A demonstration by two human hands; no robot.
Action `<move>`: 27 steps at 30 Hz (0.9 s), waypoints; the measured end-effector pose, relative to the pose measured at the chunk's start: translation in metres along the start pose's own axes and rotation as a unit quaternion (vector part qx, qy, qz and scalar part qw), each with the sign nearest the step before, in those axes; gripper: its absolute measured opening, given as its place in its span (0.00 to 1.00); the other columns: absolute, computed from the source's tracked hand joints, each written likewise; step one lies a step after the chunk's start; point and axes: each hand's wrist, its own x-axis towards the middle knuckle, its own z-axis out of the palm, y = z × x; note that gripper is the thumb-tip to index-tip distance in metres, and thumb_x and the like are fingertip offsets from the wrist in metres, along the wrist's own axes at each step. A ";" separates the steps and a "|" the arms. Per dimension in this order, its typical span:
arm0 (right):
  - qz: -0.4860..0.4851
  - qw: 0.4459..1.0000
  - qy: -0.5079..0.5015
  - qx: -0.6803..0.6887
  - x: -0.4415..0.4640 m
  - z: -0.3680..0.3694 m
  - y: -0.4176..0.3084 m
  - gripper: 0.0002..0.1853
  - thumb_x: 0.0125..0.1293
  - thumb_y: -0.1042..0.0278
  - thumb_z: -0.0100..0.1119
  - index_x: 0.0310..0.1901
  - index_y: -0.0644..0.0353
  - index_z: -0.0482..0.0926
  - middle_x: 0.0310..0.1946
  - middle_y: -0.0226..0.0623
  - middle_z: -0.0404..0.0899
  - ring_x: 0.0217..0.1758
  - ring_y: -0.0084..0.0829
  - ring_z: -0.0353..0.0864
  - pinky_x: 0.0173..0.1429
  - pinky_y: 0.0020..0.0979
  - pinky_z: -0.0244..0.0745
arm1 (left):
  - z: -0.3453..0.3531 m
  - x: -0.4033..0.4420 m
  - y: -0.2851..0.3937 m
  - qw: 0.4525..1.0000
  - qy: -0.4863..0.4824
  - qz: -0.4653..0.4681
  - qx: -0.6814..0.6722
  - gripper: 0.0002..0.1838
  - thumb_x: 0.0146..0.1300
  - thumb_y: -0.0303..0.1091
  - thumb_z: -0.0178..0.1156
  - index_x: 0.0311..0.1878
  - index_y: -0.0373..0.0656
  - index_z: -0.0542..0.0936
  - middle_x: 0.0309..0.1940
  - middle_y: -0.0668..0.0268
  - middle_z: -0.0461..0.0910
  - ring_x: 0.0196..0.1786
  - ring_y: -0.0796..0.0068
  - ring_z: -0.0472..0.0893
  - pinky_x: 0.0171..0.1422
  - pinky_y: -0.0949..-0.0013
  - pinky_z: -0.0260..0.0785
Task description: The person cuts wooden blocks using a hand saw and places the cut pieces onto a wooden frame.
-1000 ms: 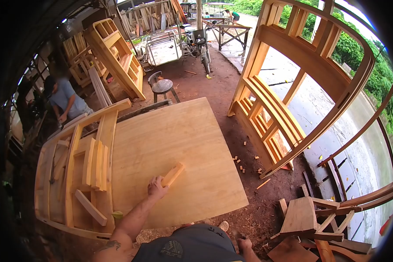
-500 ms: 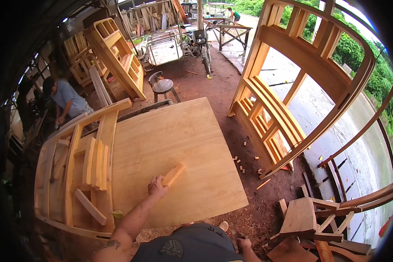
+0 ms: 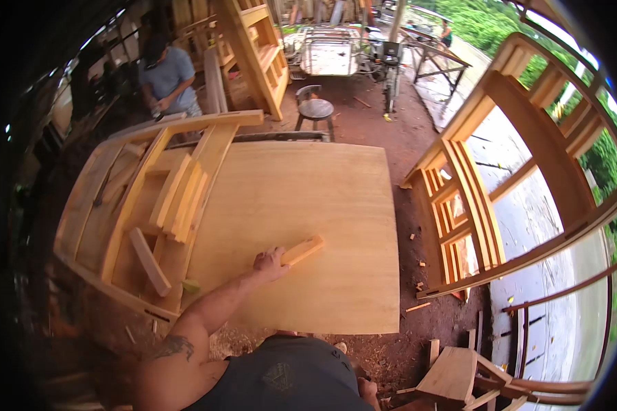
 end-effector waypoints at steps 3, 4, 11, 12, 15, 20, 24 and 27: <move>0.004 1.000 0.018 -0.022 0.031 0.007 0.020 0.19 0.77 0.46 0.51 0.59 0.41 0.87 0.55 0.38 0.89 0.57 0.45 0.89 0.56 0.45 0.84 | -0.001 -0.011 -0.006 0.998 0.058 0.040 0.006 0.32 0.61 0.49 0.71 0.63 0.42 0.77 0.58 0.51 0.80 0.62 0.50 0.82 0.65 0.48 0.77; 0.008 0.999 0.023 -0.027 0.034 0.004 0.019 0.19 0.77 0.46 0.52 0.58 0.42 0.87 0.55 0.38 0.89 0.57 0.45 0.89 0.56 0.45 0.84 | -0.009 -0.019 -0.006 0.996 0.082 0.047 -0.004 0.31 0.61 0.49 0.71 0.63 0.42 0.77 0.58 0.51 0.81 0.61 0.49 0.82 0.65 0.48 0.77; 0.021 0.998 0.040 -0.048 0.047 -0.009 -0.002 0.19 0.76 0.46 0.52 0.57 0.43 0.87 0.55 0.38 0.89 0.58 0.45 0.89 0.56 0.46 0.84 | -0.114 -0.046 -0.054 0.981 0.188 -0.031 -0.030 0.26 0.57 0.45 0.74 0.55 0.41 0.82 0.53 0.51 0.82 0.60 0.49 0.83 0.62 0.49 0.79; 0.022 0.998 0.042 -0.050 0.049 -0.008 -0.003 0.19 0.75 0.46 0.52 0.57 0.43 0.87 0.55 0.38 0.89 0.58 0.45 0.89 0.56 0.46 0.84 | -0.133 -0.045 -0.069 0.977 0.208 -0.044 -0.034 0.25 0.56 0.44 0.75 0.54 0.41 0.83 0.52 0.51 0.83 0.59 0.49 0.83 0.60 0.49 0.79; 0.022 0.997 0.049 -0.056 0.059 -0.008 -0.005 0.19 0.75 0.46 0.53 0.57 0.43 0.87 0.55 0.39 0.90 0.58 0.45 0.89 0.56 0.47 0.84 | -0.186 -0.033 -0.119 0.952 0.292 -0.087 -0.007 0.24 0.54 0.40 0.75 0.52 0.40 0.82 0.50 0.49 0.83 0.57 0.46 0.84 0.58 0.46 0.80; 0.019 0.996 0.058 -0.065 0.076 -0.003 -0.004 0.19 0.74 0.46 0.53 0.56 0.44 0.87 0.55 0.39 0.90 0.59 0.46 0.90 0.57 0.47 0.84 | -0.262 0.014 -0.194 0.922 0.328 -0.172 0.115 0.23 0.58 0.40 0.69 0.56 0.41 0.81 0.58 0.48 0.79 0.61 0.45 0.82 0.62 0.46 0.79; -0.067 0.982 0.042 -0.171 0.077 -0.007 -0.011 0.20 0.74 0.45 0.53 0.59 0.42 0.86 0.56 0.40 0.89 0.60 0.46 0.89 0.59 0.48 0.83 | -0.278 0.054 -0.236 0.895 0.346 -0.206 0.188 0.30 0.58 0.46 0.77 0.59 0.41 0.80 0.61 0.52 0.76 0.66 0.46 0.77 0.65 0.48 0.77; 0.006 0.991 0.133 -0.007 0.073 0.006 -0.018 0.21 0.73 0.45 0.56 0.61 0.39 0.86 0.56 0.39 0.89 0.61 0.46 0.88 0.61 0.49 0.82 | -0.265 0.055 -0.247 0.929 0.257 -0.220 0.152 0.36 0.60 0.51 0.77 0.66 0.42 0.78 0.68 0.51 0.72 0.71 0.45 0.72 0.70 0.42 0.72</move>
